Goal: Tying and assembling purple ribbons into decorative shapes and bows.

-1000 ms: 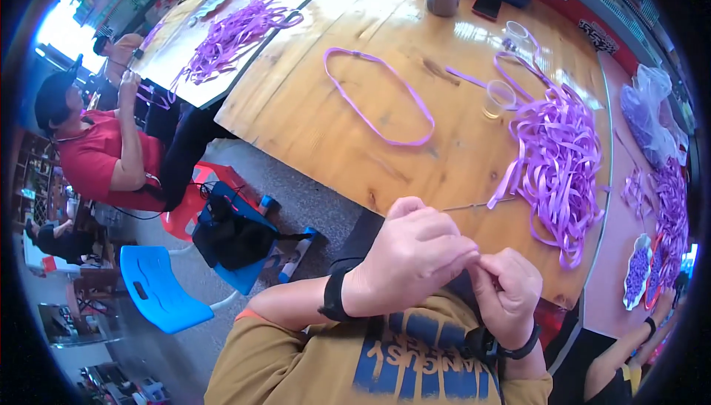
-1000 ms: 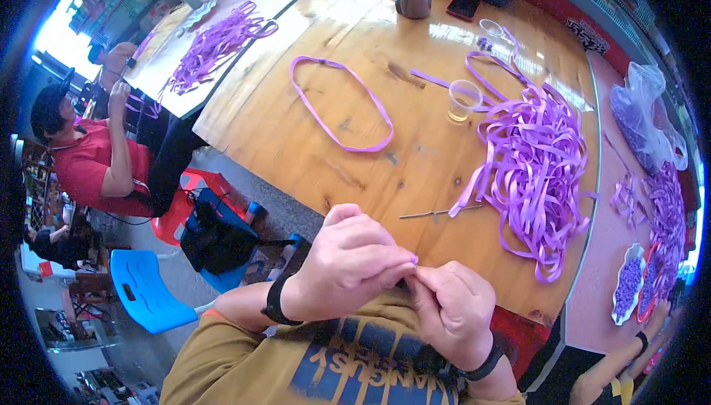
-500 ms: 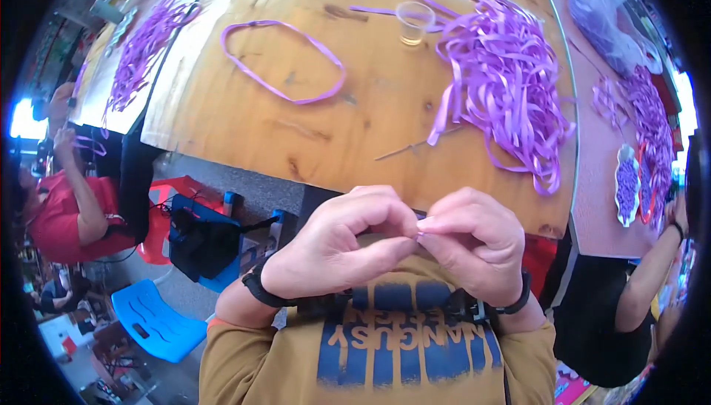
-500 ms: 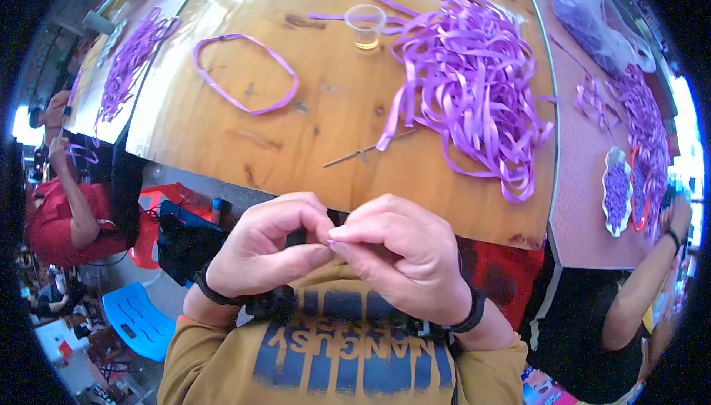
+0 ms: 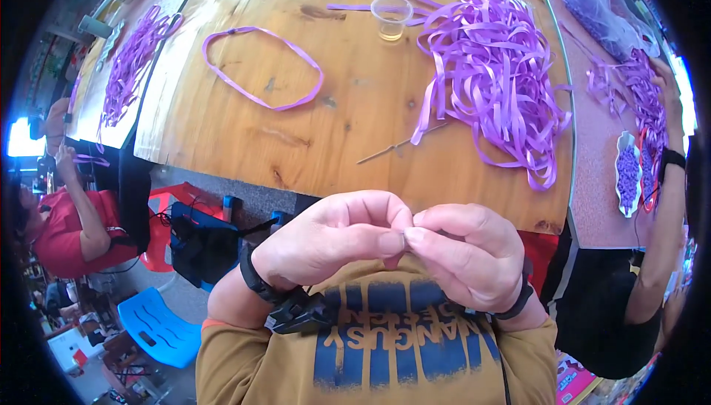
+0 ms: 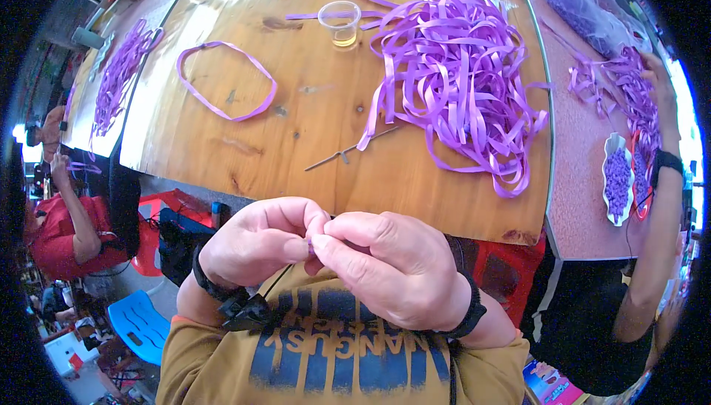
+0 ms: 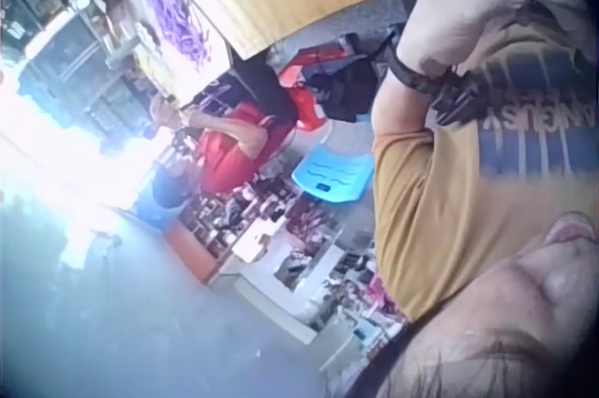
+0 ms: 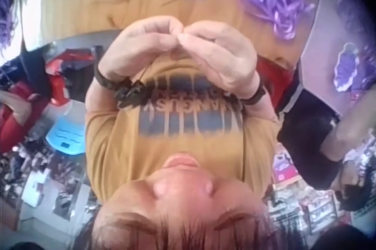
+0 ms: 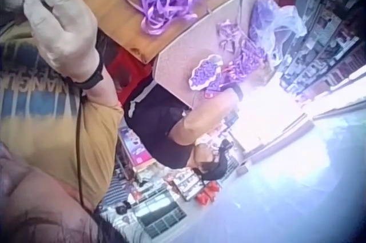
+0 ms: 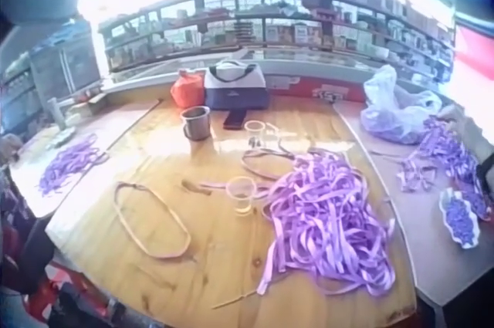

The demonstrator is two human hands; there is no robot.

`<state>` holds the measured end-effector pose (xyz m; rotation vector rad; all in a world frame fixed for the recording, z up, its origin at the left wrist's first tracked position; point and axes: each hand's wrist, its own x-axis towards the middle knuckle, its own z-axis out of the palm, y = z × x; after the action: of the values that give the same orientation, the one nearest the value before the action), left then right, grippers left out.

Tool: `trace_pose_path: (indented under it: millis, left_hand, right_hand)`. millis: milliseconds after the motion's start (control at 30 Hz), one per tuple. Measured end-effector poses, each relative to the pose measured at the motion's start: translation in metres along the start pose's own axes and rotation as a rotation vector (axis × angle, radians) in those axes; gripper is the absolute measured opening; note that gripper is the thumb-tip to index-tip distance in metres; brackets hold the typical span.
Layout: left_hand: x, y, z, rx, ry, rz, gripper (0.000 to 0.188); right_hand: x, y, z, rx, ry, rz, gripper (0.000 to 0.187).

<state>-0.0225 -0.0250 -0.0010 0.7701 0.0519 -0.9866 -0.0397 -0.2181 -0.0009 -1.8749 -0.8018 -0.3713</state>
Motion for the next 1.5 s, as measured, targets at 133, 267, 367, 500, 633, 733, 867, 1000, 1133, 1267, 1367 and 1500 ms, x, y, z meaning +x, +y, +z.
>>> trace_pose_path:
  millis: [133,267,367,500,633,733,867,1000,1133,1267,1367,1500]
  left_hand:
    - [-0.001,0.000,0.005,0.111,0.105,0.011,0.013]
    - [-0.003,-0.001,0.010,0.305,0.162,0.113,0.011]
    - [-0.001,-0.002,0.011,0.724,0.175,0.357,0.009]
    - [0.000,-0.005,0.013,1.021,0.197,0.671,0.008]
    - [-0.002,-0.006,0.017,0.867,0.207,0.588,0.008]
    - [-0.003,-0.008,0.023,0.462,0.248,0.395,0.007]
    - [-0.003,-0.008,0.025,0.345,0.294,0.221,0.009]
    - [0.000,-0.009,0.021,0.487,0.300,0.236,0.010]
    - [0.005,-0.011,0.015,0.883,0.273,0.415,0.006]
    - [0.006,-0.016,0.012,1.022,0.329,0.539,0.009]
    - [0.006,-0.018,0.009,1.163,0.340,0.702,0.012]
    - [0.007,-0.018,0.004,1.313,0.437,0.843,0.013]
  right_hand:
    - [-0.001,-0.001,0.000,-0.025,0.001,0.035,0.027]
    - [-0.002,0.000,0.001,0.037,0.037,0.061,0.026]
    - [-0.003,0.001,0.002,0.062,0.059,0.098,0.027]
    - [-0.004,0.000,0.004,0.060,0.117,0.138,0.027]
    - [-0.005,-0.001,0.004,0.003,0.139,0.118,0.026]
    - [-0.007,-0.001,0.002,0.015,0.138,0.133,0.026]
    - [-0.010,-0.001,0.000,0.018,0.129,0.144,0.025]
    - [-0.010,0.001,0.000,0.011,0.120,0.147,0.024]
    - [-0.009,0.001,0.001,0.002,0.133,0.126,0.024]
    - [-0.011,-0.003,0.000,-0.025,0.058,0.240,0.018]
    - [-0.012,-0.003,0.001,-0.052,0.046,0.234,0.014]
    - [-0.013,-0.005,0.000,-0.082,0.015,0.260,0.014]
